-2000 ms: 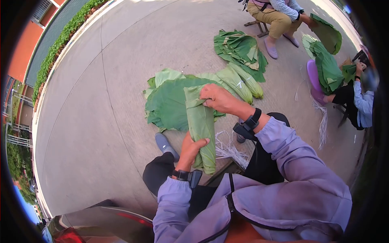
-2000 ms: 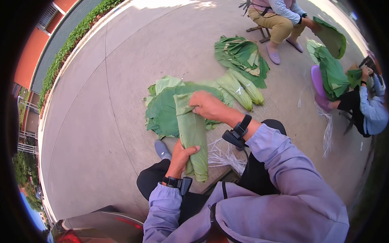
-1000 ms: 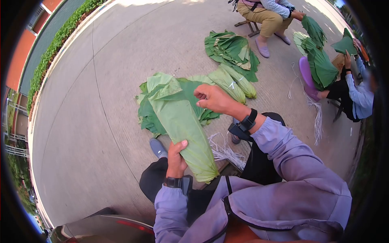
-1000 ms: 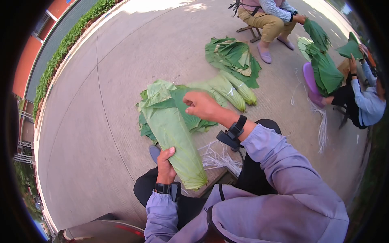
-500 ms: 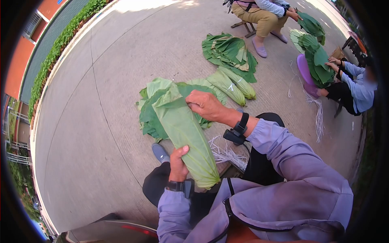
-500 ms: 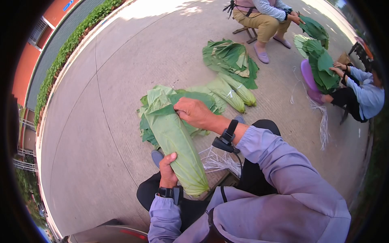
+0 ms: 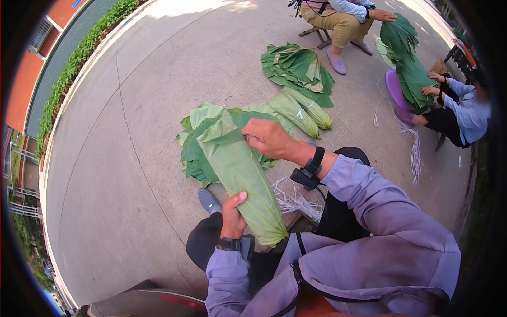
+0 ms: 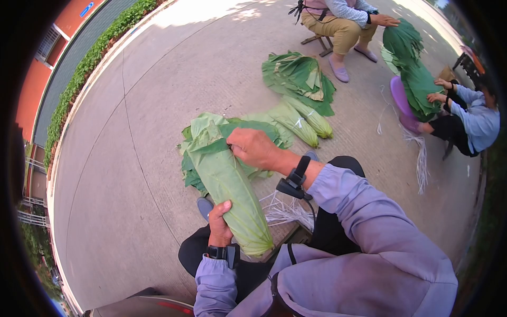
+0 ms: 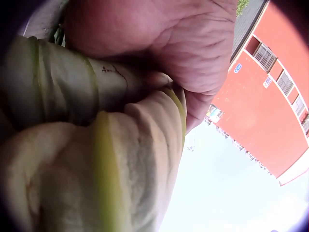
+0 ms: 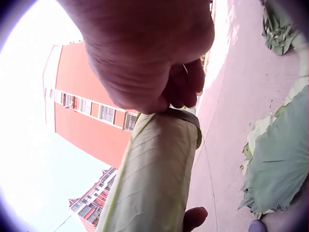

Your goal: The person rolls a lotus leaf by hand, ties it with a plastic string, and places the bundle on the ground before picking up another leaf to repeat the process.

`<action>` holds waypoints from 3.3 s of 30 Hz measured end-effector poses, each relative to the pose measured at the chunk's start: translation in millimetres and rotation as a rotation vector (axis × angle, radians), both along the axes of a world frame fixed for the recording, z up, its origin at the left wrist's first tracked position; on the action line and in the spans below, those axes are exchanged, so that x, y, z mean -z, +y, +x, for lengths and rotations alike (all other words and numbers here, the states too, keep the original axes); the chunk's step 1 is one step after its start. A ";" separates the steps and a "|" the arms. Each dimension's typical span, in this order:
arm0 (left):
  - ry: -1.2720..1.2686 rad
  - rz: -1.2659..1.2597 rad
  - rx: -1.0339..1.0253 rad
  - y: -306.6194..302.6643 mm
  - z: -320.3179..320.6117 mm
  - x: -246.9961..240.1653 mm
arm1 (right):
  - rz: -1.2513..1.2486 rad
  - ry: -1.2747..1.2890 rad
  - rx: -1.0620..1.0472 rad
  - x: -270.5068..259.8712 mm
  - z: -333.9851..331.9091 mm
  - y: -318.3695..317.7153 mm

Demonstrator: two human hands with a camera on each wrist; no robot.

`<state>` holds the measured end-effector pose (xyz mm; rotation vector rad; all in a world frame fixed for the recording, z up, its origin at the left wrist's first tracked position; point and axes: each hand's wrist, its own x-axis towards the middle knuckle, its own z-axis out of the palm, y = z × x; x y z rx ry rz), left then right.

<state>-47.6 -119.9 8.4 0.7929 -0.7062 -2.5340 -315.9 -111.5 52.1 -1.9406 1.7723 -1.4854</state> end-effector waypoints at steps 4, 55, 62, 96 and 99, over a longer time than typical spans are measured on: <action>-0.024 -0.027 0.011 -0.4 -0.5 -0.3 | 0.019 -0.072 0.002 -0.1 -6.1 -4.1; 0.142 -0.077 0.040 16.0 9.4 -2.1 | 0.352 -0.718 -0.445 -32.1 -8.5 -10.6; 0.151 -0.059 0.038 15.8 9.5 -3.0 | 0.378 -0.695 -0.104 -30.8 -14.2 -11.8; -0.736 -1.772 -0.009 10.4 -3.5 4.8 | 0.631 -0.851 -0.531 -48.1 -65.8 23.1; -0.807 -1.757 0.025 9.1 -7.2 6.0 | 0.557 -0.614 -0.415 -46.1 -54.0 19.3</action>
